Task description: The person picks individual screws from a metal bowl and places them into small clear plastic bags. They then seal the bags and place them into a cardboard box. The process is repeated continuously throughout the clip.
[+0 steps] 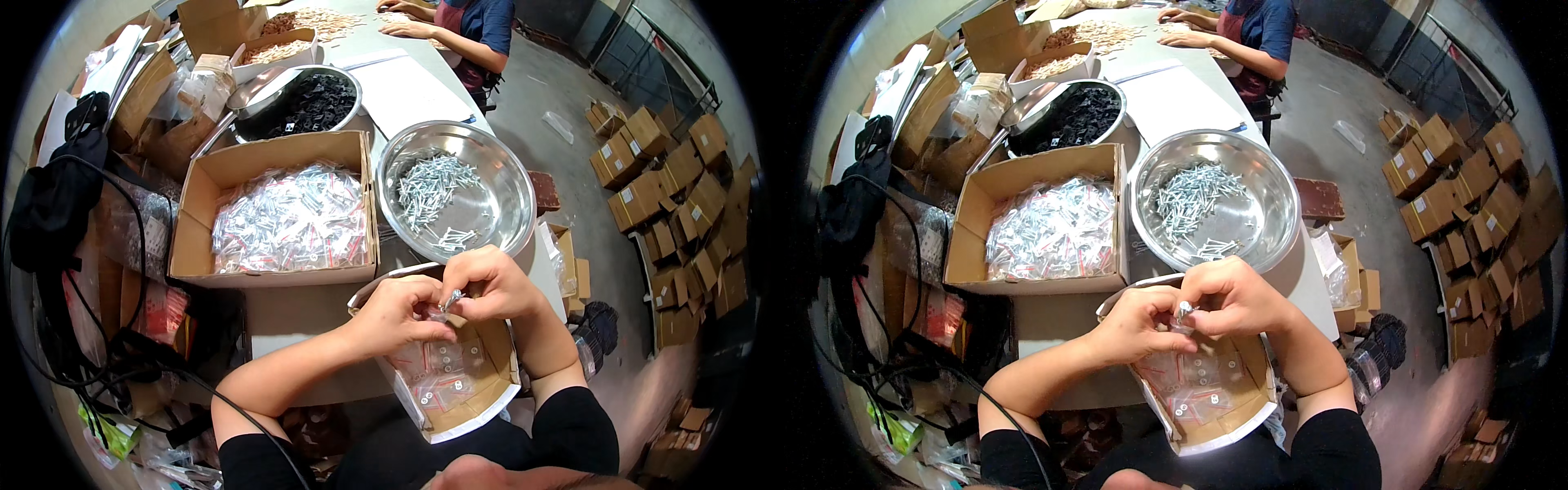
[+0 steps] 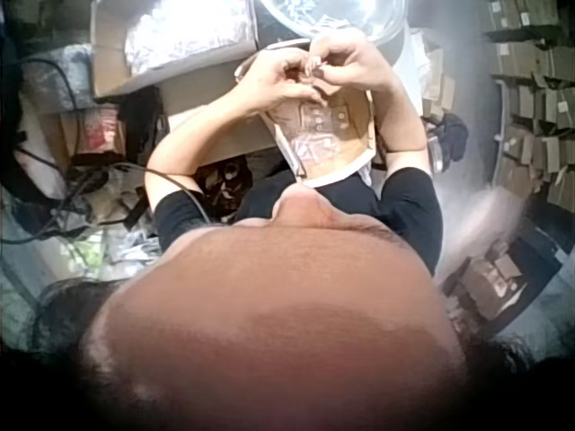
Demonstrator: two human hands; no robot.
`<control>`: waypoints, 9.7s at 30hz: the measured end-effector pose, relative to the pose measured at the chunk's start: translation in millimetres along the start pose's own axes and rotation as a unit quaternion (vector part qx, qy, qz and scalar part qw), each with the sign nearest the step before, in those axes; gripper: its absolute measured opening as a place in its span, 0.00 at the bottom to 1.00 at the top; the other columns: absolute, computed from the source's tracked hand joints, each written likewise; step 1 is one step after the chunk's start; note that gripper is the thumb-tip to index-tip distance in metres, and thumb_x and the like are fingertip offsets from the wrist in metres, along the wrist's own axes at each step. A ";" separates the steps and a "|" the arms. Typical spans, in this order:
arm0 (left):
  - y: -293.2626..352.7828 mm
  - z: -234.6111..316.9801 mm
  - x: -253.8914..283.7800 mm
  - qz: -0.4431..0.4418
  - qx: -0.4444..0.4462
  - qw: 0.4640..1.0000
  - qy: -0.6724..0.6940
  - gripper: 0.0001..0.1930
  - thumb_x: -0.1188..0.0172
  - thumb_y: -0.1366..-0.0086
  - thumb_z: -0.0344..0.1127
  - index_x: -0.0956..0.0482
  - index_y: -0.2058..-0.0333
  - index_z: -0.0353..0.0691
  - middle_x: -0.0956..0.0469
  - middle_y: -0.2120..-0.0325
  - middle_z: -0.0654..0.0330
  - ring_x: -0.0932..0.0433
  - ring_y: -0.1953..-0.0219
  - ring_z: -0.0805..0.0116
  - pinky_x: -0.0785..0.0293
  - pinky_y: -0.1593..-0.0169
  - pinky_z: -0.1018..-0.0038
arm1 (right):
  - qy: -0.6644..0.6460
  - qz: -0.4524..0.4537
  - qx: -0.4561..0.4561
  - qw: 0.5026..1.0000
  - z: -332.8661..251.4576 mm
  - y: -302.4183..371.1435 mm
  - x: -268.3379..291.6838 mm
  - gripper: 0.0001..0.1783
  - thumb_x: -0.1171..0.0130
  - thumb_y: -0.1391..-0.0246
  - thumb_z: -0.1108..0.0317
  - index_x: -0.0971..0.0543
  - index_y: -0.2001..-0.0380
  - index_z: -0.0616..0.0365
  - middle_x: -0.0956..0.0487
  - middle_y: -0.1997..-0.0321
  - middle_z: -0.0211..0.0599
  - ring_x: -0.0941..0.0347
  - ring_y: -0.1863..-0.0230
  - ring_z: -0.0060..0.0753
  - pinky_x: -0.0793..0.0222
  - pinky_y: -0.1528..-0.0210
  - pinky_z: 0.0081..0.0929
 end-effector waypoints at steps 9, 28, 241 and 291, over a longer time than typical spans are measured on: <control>3.9 -1.8 4.0 0.044 -0.061 0.997 0.000 0.10 0.33 0.44 0.28 0.26 0.78 0.32 0.22 0.74 0.58 0.27 0.75 0.74 0.31 0.71 0.76 | 0.011 0.008 0.000 1.000 -1.6 0.2 2.7 0.04 0.36 0.56 0.77 0.20 0.73 0.63 0.21 0.72 0.34 0.26 0.70 0.24 0.32 0.67 0.22; 2.9 10.6 10.7 0.089 -0.082 0.993 0.008 0.07 0.40 0.37 0.28 0.26 0.64 0.31 0.20 0.67 0.55 0.23 0.70 0.71 0.27 0.65 0.74 | 0.018 0.042 0.009 0.999 -1.2 3.2 11.6 0.04 0.35 0.56 0.77 0.19 0.73 0.63 0.22 0.74 0.32 0.28 0.73 0.21 0.37 0.73 0.19; 3.2 15.0 15.2 0.070 -0.098 0.991 0.053 0.11 0.28 0.49 0.29 0.23 0.74 0.32 0.21 0.65 0.57 0.23 0.66 0.71 0.27 0.63 0.76 | -0.021 -0.027 0.011 0.999 -4.2 -11.8 15.1 0.08 0.38 0.60 0.79 0.18 0.72 0.62 0.21 0.72 0.30 0.30 0.74 0.17 0.38 0.74 0.17; 0.4 9.9 2.0 0.015 -0.072 0.993 0.095 0.16 0.29 0.46 0.35 0.23 0.63 0.32 0.22 0.68 0.62 0.25 0.64 0.78 0.27 0.60 0.76 | 0.192 0.000 0.148 0.970 -47.6 -8.3 -15.2 0.13 0.32 0.53 0.72 0.17 0.62 0.54 0.27 0.61 0.35 0.29 0.59 0.35 0.31 0.57 0.31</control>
Point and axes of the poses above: each hand's wrist, its own y-axis away from the middle knuckle, its own x-axis out of the back of the hand, z = x × y, the point moved 9 cm from there along -y, towards the middle knuckle
